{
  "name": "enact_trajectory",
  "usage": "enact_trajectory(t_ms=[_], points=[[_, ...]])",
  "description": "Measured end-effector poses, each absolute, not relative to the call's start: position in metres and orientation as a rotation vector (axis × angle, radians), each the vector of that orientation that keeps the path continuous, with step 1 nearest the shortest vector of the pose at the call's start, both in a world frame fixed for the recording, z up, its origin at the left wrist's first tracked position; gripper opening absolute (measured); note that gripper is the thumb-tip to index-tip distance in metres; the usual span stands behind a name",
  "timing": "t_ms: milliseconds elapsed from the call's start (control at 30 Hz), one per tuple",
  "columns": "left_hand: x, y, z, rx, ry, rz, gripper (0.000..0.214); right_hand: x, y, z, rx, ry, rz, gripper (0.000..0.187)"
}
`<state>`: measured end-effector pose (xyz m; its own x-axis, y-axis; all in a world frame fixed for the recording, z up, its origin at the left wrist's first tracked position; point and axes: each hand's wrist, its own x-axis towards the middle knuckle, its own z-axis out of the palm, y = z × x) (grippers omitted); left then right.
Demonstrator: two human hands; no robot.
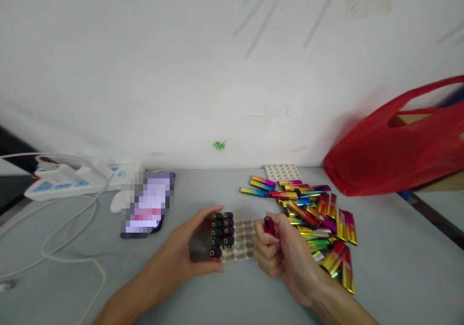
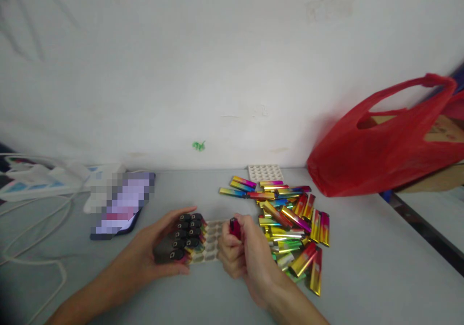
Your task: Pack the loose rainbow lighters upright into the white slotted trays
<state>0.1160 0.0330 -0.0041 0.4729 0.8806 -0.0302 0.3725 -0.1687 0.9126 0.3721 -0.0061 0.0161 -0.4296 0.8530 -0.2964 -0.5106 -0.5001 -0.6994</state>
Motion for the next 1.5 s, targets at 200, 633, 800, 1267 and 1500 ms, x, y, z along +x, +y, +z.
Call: enact_trajectory(t_ms=[200,633,800,1267,1500], points=[[0.117,0.032,-0.002,1.761,1.098,0.655,0.1,0.371,-0.006,0.015,-0.847,-0.63,1.986,0.058],[0.115,0.029,-0.008,1.852,1.135,0.629,0.097,0.375,-0.002,0.02,-0.812,-0.573,2.087,0.066],[0.116,0.029,-0.006,1.861,1.142,0.655,0.095,0.375,-0.004,0.017,-0.817,-0.594,2.029,0.059],[0.116,0.028,-0.006,1.881,1.163,0.652,0.093,0.367,-0.006,0.022,-0.905,-0.84,1.692,0.051],[0.117,0.029,-0.005,1.876,1.136,0.64,0.091,0.37,-0.008,0.026,-1.027,-1.239,1.286,0.032]])
